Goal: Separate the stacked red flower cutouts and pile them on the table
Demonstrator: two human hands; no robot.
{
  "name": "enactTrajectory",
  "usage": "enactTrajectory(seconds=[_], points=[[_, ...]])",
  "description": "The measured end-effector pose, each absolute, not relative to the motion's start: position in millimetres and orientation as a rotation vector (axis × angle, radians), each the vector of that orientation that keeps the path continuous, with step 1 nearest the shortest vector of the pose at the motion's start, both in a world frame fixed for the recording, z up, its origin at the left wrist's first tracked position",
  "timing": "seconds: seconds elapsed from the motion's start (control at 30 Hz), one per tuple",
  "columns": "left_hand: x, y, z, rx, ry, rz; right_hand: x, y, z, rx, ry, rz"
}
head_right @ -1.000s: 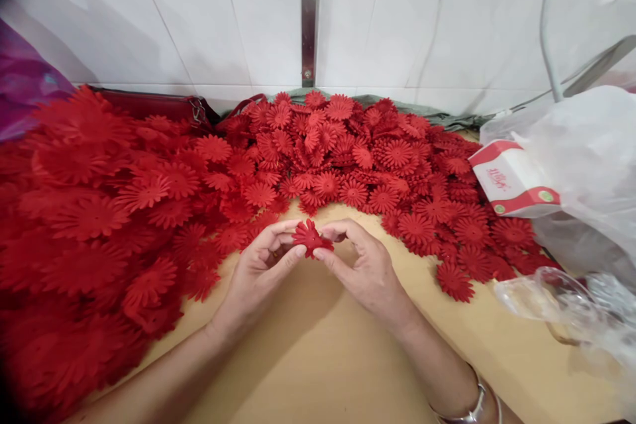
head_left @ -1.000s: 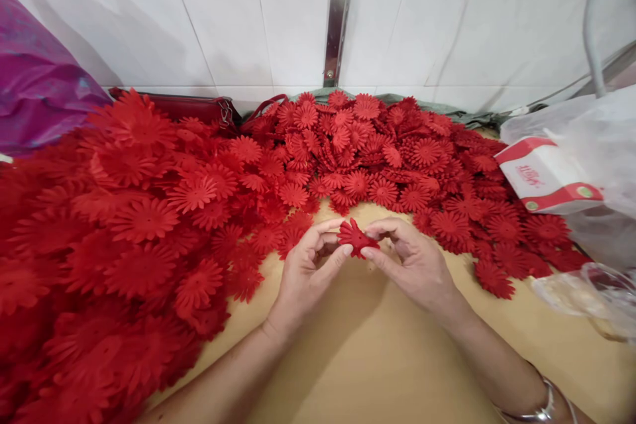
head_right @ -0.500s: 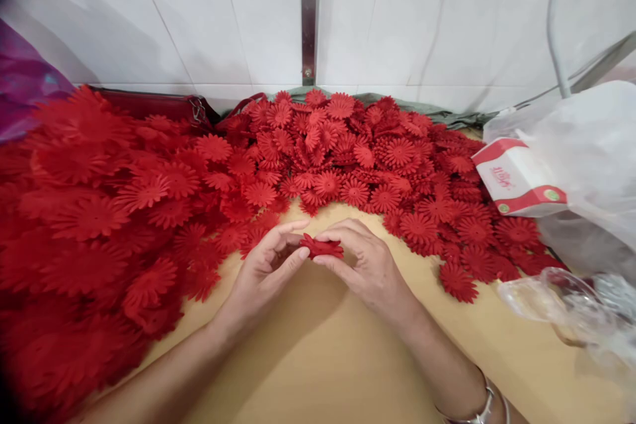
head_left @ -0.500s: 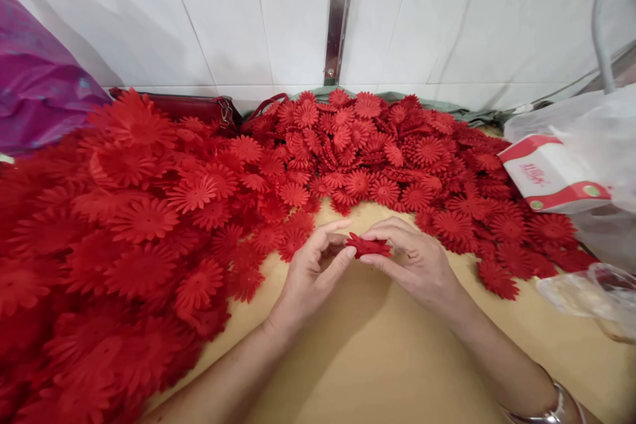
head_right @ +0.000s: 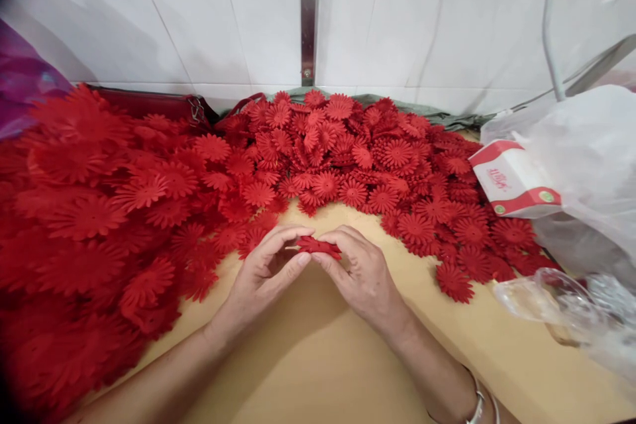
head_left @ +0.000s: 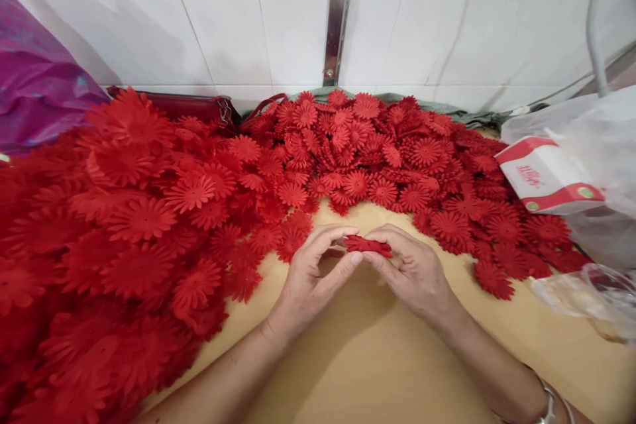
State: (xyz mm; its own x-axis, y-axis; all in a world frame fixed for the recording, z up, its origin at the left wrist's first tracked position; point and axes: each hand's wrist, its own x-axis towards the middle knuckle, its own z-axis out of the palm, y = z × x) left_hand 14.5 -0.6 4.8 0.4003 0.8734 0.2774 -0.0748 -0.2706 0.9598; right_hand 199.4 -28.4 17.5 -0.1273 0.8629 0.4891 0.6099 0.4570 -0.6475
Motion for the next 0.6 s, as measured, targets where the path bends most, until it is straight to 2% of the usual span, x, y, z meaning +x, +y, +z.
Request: enactTrajectory(seconds=[0.23,0.6], points=[[15,2,4,1.390,0.781,1.027,197,-27,17,-1.297,-1.674,0.669],[14,3,-1,1.429,0.879,1.061,211,-23,25,-1.243,-1.838,0.881]])
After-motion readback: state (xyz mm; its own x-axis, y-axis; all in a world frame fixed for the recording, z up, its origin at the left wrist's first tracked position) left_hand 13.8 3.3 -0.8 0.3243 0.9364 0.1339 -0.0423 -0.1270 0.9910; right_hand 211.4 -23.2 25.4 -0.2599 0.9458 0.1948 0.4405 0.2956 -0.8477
